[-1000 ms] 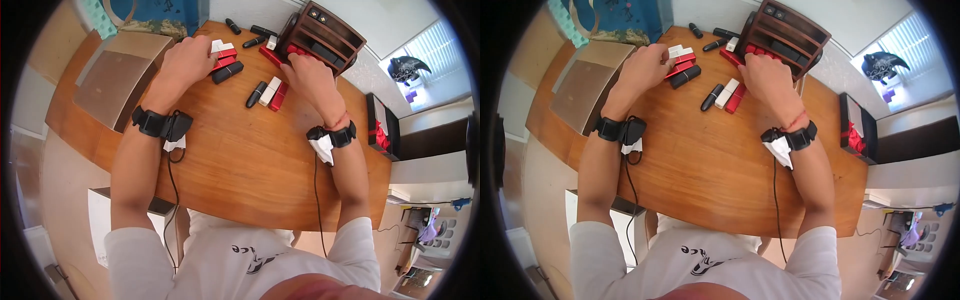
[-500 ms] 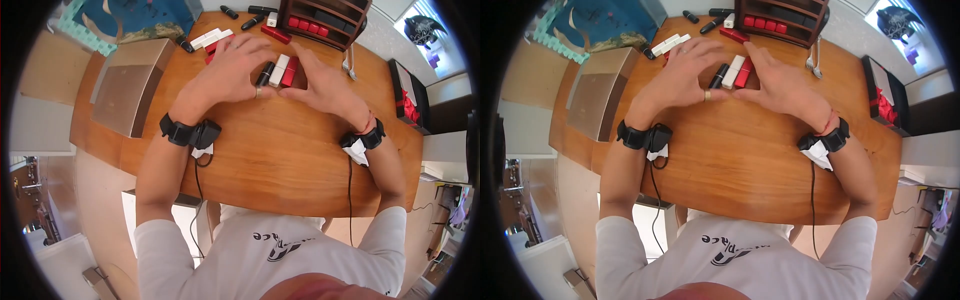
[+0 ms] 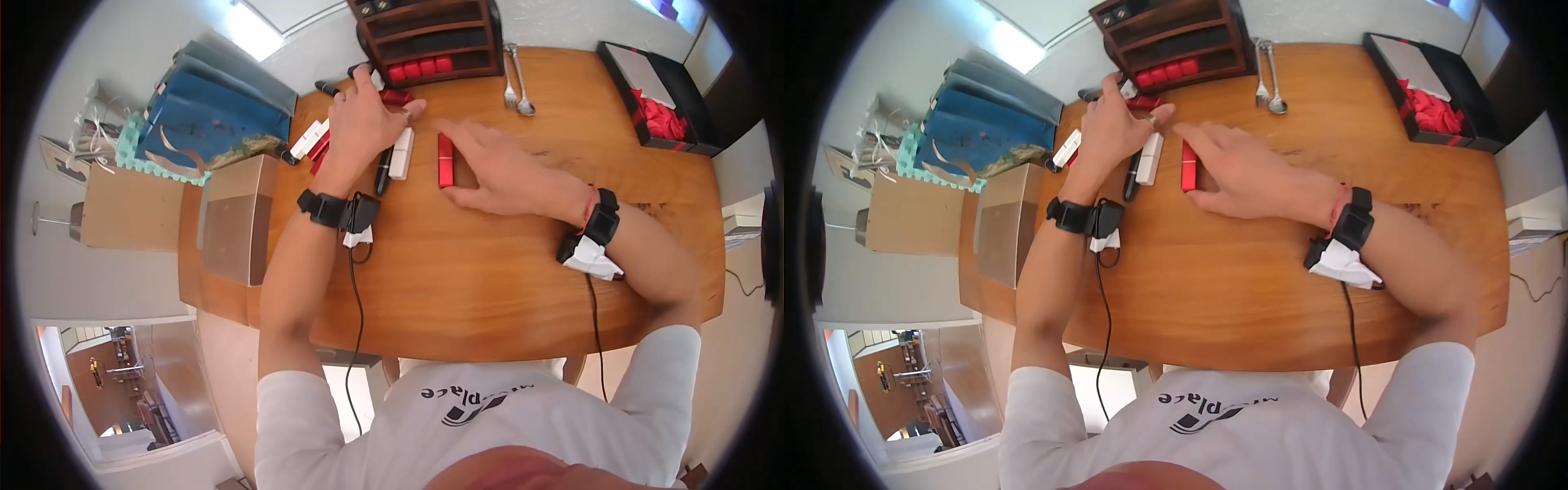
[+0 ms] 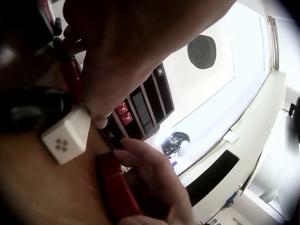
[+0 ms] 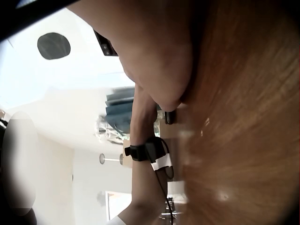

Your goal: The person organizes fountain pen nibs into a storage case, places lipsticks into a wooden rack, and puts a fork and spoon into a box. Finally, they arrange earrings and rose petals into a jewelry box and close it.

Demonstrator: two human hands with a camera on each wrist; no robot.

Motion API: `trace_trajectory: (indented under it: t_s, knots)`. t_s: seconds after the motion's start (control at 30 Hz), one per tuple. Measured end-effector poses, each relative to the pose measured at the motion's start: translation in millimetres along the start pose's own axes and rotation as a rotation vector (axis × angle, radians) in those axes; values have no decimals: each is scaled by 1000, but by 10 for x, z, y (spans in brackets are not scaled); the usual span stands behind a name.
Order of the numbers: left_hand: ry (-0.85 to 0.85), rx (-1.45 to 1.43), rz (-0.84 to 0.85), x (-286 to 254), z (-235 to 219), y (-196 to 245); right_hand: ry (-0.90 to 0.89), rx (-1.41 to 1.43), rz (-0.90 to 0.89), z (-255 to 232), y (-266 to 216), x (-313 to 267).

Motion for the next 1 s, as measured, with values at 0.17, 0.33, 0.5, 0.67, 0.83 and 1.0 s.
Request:
trace_trajectory:
  t_s: [0.17,0.33,0.5,0.67,0.83,1.0]
  knots:
    - [-47,-12,-63,100,-21,-42,77,127,-74,-88,174,-105]
    - [-132,-300,69,-485,-472,208,-79,451,247,-285,239,-99]
    - [-103,-221,488,-861,-445,456,-266,397,334,-379,103,-40]
    - [-68,-275,437,-909,-452,381,-233,295,181,-215,206,-106]
    - [100,-326,241,-765,-709,-325,-121,246,63,-183,96,-95]
    - [239,-36,193,-479,-538,-855,-170,114,57,-100,27,-13]
Point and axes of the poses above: each hand's wrist, its own x-axis towards the middle knuckle, its own z-axis out of the palm, y = z × x, the point moved 4 cm from there along x, towards the middle knuckle, and after that the axes turned 11 degrees about x, right-handed, at the moved point
